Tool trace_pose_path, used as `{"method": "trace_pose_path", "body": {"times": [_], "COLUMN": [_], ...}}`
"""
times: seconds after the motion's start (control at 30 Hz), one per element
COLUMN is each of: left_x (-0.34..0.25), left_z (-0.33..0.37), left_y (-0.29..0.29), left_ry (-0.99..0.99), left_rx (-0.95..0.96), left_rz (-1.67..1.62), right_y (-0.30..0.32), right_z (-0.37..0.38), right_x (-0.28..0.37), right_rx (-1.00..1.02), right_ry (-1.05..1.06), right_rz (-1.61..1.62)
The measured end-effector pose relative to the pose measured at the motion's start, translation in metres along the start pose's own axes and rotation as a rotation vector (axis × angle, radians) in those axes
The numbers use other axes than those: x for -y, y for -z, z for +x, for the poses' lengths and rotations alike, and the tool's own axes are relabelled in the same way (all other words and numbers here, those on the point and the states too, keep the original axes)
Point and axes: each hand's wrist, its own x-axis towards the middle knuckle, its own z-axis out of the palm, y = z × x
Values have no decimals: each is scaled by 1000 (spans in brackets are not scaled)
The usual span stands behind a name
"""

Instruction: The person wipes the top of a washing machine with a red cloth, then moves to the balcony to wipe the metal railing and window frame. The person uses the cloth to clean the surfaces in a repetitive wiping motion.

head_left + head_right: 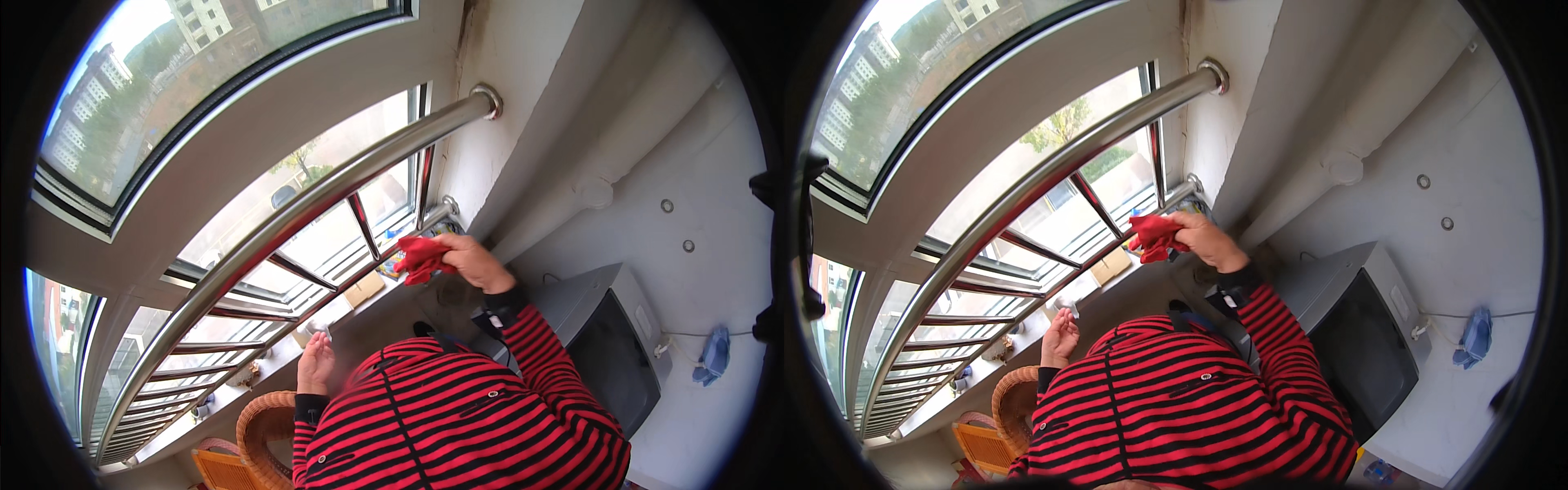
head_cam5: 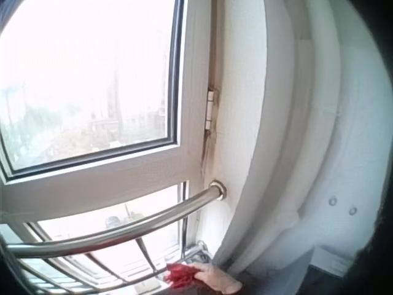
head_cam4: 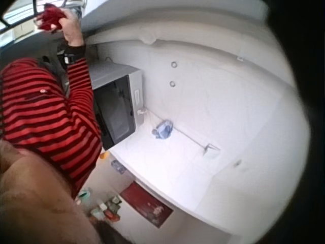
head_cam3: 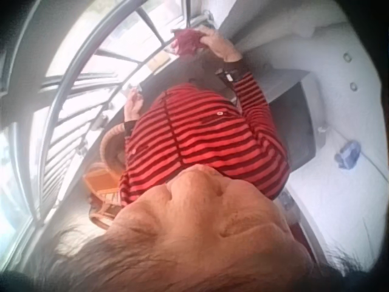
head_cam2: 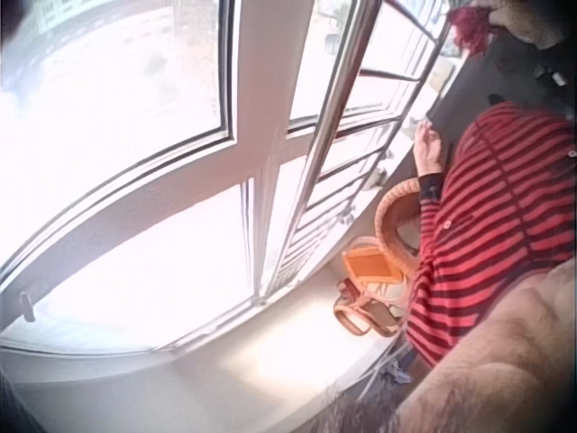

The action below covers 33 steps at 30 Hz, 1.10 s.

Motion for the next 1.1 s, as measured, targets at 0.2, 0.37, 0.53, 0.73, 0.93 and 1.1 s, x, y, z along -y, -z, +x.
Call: {"method": "trace_pose_path", "body": {"times": [0.2, 0.37, 0.53, 0.73, 0.93, 1.1], "left_x": [-2, -5, 0, 13, 13, 11], "left_z": [1, -2, -18, -32, -25, -26], "left_y": [5, 19, 43, 61, 38, 27], "left_ry": [-2, -22, -80, -102, -107, -112], "left_rx": [6, 34, 0, 33, -17, 2], "left_rz": [8, -37, -146, -245, -188, -176], "right_y": [2, 6, 1, -78, -135, -197], "right_z": [-62, 15, 70, 66, 63, 56], "right_x": [167, 213, 199, 153, 144, 125], "right_rx": [-329, -787, -740, -578, -519, -376], "right_ry": [709, 1310, 1091, 1202, 1311, 1318], "right_rz": [-306, -1162, -1264, -1259, -1201, -1226]}}
